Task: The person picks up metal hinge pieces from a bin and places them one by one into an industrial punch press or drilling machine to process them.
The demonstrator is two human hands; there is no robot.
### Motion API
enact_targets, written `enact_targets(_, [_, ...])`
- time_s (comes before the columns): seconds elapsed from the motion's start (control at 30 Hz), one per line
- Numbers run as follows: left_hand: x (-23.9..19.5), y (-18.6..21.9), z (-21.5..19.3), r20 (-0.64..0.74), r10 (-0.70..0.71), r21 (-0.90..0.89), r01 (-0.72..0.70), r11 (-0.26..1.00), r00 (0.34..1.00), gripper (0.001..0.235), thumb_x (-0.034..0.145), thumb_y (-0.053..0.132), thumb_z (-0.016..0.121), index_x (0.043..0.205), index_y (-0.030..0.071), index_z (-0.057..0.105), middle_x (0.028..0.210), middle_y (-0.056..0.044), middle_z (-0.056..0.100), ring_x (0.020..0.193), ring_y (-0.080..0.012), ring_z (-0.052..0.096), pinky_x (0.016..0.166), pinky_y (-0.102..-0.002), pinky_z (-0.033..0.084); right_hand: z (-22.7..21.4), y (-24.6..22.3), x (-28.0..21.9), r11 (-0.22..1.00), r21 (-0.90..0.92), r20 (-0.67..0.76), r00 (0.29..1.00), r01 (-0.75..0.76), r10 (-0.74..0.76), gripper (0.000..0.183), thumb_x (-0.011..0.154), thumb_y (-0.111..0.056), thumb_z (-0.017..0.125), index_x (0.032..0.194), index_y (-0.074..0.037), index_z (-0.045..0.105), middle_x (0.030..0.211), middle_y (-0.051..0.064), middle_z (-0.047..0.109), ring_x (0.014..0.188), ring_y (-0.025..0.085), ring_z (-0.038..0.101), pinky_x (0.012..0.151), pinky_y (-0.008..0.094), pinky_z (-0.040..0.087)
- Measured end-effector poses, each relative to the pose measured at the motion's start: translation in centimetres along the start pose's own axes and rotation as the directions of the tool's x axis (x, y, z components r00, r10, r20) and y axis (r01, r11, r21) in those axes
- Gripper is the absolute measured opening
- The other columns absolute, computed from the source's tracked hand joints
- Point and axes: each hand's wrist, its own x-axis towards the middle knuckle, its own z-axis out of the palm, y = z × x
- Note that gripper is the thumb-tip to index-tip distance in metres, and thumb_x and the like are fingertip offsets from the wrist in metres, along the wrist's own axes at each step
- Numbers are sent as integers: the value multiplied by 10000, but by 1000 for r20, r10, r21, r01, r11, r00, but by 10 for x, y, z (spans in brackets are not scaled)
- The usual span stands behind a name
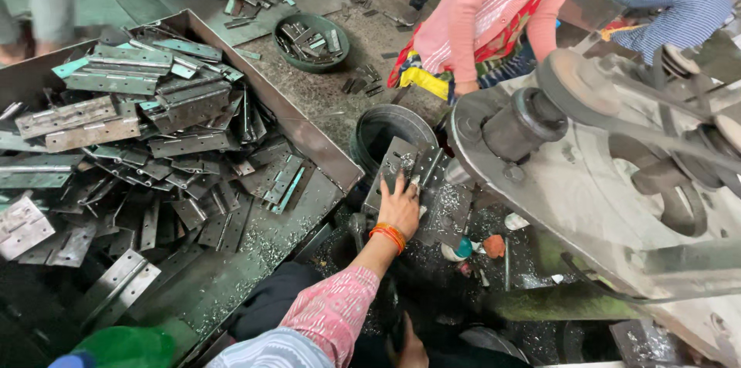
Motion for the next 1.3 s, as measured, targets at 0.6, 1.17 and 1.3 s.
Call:
enact_targets(0.6, [-85,-230,36,135,-543,-96,556,826,829,495,885,389,697,1323,165,639,1361,-73,609,1305,-321,511,1005,-569,470,-116,-34,32,962,-259,265,964,85,-14,914,821,-487,740,1593,-287,291,1203,242,722,1194,409,683,1044,462,556])
enact_targets(1.17, [-93,-280,113,-174,-912,-673,631,385,371,690,731,108,782,1397,118,601,1183,-206,668,1075,-406,649,947,-458,525,-105,-25,48,964,-252,293,956,81,-4,926,816,-421,762,1583,-333,249,1175,214,728,1157,383,710,1053,445,549])
enact_targets(1.3, [-112,-266,79,28,-955,-841,523,137,294,696,696,160,827,1365,121,637,1117,-205,744,1026,-330,723,928,-406,548,-136,-67,8,966,-246,277,961,76,-5,831,866,-423,712,1571,-276,297,1166,224,724,1137,408,689,1013,481,552])
